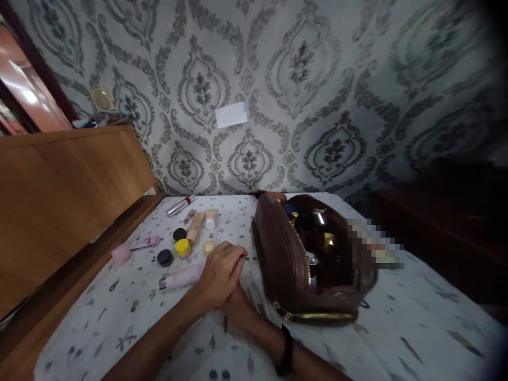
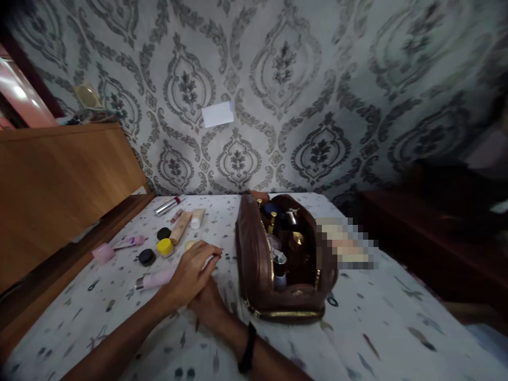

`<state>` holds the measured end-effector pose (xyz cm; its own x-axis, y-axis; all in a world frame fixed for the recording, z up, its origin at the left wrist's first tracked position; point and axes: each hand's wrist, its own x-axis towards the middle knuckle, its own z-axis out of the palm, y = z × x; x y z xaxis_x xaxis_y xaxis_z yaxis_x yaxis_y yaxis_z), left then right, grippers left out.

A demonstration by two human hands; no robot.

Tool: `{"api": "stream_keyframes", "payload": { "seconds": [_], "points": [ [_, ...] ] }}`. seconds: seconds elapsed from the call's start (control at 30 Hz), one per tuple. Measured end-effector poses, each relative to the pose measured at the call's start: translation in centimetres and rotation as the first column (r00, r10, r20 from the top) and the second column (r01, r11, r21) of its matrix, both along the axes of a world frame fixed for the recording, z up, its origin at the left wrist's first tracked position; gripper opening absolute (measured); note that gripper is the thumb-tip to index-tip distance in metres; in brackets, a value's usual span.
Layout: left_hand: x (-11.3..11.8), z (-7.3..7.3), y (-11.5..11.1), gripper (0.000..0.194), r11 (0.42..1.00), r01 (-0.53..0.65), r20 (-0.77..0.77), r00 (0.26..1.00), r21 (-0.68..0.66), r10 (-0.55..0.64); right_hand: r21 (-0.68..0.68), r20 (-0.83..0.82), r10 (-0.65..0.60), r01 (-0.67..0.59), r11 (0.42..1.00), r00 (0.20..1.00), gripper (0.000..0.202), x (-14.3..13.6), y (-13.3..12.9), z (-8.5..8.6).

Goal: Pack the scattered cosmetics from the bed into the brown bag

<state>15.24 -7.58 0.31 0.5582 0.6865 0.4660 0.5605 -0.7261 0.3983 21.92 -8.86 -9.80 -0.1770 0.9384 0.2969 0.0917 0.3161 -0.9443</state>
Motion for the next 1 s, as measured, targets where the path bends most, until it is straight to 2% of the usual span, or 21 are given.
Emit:
{"api": "stream_keyframes", "payload": {
  "seconds": [0.07,0.17,0.47,0.57,0.73,1.0],
  "points": [
    [-1.0,-1.0,0.3,0.019,0.995,-0.049,0.017,0.999,-0.092,0.051,-0.046,-0.009,0.034,-0.034,0.998,0.999,0.011,0.2,-0.2,0.4],
    [-2.1,-2.2,1.0,0.017,0.972,-0.072,0.128,0.986,-0.225,0.103,-0.121,-0.01,0.062,-0.063,0.991,0.998,0.012,0.4,-0.5,0.8],
    [-3.1,-4.1,1.7,0.024,0.881,0.052,0.338,0.933,-0.471,0.126,-0.104,0.025,0.052,-0.049,0.993,0.998,0.015,0.2,-0.4,1.5],
    [-3.0,-4.4,1.8,0.028,0.865,0.08,0.356,0.927,-0.496,0.119,-0.096,0.021,0.041,-0.039,0.995,0.999,0.013,0.2,-0.3,1.4],
    [-3.1,-4.3,1.8,0.031,0.857,0.06,0.312,0.943,-0.511,0.12,-0.16,0.022,0.047,-0.043,0.986,0.999,0.012,0.0,-0.2,0.8],
    [-2.9,-4.1,1.3,0.04,0.873,0.067,0.296,0.951,-0.483,0.091,-0.05,0.033,0.021,-0.02,0.999,0.999,0.024,-0.1,-0.7,0.9]
  ]
}}
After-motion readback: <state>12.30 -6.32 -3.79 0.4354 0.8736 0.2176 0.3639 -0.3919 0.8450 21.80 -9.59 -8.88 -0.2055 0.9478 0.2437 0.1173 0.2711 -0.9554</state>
